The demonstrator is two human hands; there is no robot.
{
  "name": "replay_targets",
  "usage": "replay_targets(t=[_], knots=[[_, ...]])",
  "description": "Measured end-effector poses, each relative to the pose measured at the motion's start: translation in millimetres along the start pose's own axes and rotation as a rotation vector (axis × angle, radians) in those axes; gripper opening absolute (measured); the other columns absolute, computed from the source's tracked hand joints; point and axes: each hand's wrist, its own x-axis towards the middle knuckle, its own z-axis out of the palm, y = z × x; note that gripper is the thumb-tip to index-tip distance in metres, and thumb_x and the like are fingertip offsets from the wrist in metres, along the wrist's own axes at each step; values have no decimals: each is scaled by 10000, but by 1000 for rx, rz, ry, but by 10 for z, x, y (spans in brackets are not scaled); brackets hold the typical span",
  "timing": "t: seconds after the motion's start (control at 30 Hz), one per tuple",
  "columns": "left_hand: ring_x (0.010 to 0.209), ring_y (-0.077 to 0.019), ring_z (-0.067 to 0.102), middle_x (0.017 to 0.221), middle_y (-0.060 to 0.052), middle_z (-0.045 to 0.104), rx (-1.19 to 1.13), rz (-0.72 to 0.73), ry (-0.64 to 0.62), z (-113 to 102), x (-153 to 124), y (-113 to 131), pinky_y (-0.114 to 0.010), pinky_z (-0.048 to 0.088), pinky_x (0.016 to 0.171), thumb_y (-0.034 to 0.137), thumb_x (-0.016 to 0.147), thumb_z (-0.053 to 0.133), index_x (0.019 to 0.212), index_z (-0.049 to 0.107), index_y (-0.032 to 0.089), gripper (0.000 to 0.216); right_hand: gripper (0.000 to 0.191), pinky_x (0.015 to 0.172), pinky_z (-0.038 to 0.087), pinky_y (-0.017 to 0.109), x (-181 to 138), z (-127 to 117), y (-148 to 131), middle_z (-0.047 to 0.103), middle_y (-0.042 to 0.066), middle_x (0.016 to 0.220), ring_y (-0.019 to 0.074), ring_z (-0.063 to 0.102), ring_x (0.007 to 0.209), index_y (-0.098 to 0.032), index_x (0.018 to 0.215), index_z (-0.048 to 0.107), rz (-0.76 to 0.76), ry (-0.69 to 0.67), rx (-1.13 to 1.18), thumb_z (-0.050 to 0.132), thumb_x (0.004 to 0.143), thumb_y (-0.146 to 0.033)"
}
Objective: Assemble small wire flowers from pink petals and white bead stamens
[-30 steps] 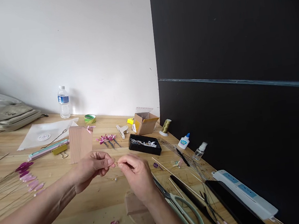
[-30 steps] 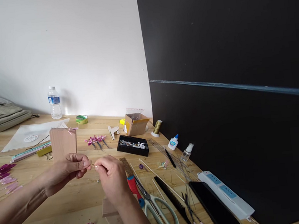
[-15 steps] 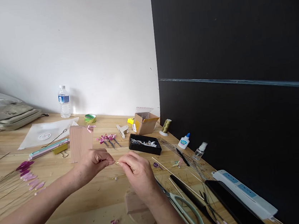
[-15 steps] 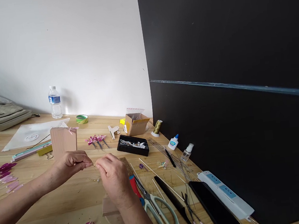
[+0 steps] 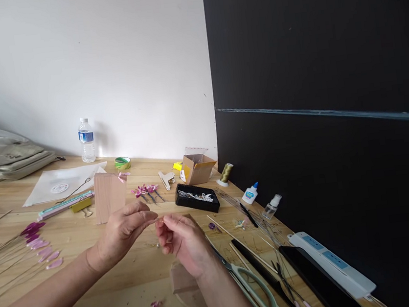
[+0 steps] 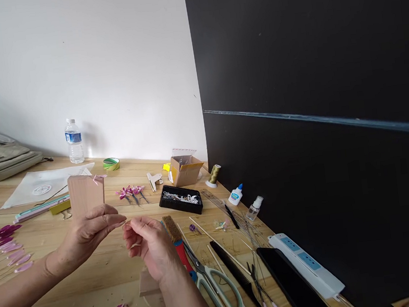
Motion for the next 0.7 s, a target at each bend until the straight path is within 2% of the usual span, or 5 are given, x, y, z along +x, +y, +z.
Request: replay_targets(t=[0.13,0.27,0.47,0.6,0.7], knots=[[643,-115,572,720,-33,568,70,137,6,10,-25,-20,-204,475,554,133,844,454,908,602,168,165,232,357,363,127,-12,6,-11,557,-22,539,35,473,426,-110,627,619,40,-35,14,712,574,-315],[642,-126,570,719,-48,594,142,202,-81,-14,-35,-28,-221,474,560,94,844,440,959,583,143,190,260,319,353,120,-13,2,-29,561,-25,507,34,476,389,-112,584,598,61,-18,14,723,555,-338],[654,-141,591,740,-58,636,205,248,-191,-25,-50,-27,-240,489,580,104,872,364,1038,543,153,248,284,315,346,106,17,-72,-43,602,-16,500,23,473,352,-116,598,579,110,6,-14,757,502,-315],[665,-133,599,760,-66,641,193,216,-190,-1,-81,-61,-224,496,586,94,866,381,1078,505,140,250,292,323,345,107,18,-109,-59,615,-12,506,20,473,349,-113,606,573,116,21,-55,756,501,-314],[691,-132,600,784,-70,638,194,214,-192,-6,-81,-64,-220,496,610,91,865,380,1005,535,138,214,285,328,344,113,4,-116,-80,625,-6,518,24,481,354,-117,603,564,128,29,-77,746,511,-316]])
